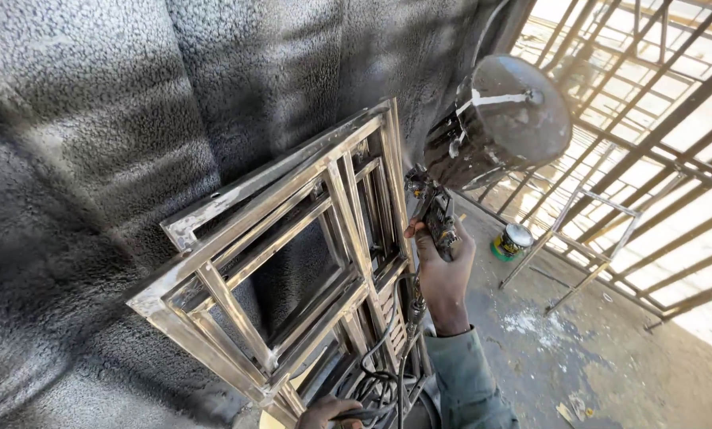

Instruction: Spray painting a metal frame using a pneumatic spray gun

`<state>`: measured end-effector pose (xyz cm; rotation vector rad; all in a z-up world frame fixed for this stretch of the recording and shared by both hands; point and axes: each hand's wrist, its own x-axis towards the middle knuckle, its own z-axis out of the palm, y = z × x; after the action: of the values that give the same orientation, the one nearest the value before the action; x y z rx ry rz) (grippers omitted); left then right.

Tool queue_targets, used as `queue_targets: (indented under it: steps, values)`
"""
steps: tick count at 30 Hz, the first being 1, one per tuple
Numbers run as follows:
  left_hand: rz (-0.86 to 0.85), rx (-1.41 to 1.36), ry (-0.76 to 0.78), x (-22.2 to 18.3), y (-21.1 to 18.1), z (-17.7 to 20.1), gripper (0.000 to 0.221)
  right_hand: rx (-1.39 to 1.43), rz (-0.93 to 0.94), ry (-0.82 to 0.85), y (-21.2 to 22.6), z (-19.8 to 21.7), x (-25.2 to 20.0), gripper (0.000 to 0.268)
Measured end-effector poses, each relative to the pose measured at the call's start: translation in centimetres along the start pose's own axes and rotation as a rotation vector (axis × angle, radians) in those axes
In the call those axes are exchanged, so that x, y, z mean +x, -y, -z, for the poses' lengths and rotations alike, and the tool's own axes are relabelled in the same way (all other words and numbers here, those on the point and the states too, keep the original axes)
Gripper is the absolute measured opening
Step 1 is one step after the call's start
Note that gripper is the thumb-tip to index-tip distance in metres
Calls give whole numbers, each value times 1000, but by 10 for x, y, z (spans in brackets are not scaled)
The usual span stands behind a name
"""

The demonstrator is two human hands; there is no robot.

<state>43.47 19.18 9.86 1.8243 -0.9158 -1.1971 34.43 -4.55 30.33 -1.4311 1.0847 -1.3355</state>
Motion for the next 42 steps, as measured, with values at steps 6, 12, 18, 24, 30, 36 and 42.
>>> queue_targets:
  steps: [6,12,18,24,30,36,42]
  values:
    - [-38,-50,93,17,23,6,35,-76,-116,-84,-31,4,-20,79]
    - [-327,-107,9,8,17,7,29,-363,-108,-104,-75,23,-34,90]
    - [-243,-57,111,-6,-11,22,27,-282,-137,-87,-90,25,-50,90]
    - [-268,-133,127,-3,-5,22,30,-269,3,5,-110,26,-64,61]
    - [-339,-139,118,-2,-1,22,27,-369,-167,-68,-131,29,-62,55]
    - [-299,-166,128,-2,-4,23,30,-309,-116,-21,-114,29,-62,27]
    - [-251,-223,119,-3,-7,22,29,-251,66,41,-74,11,-49,37]
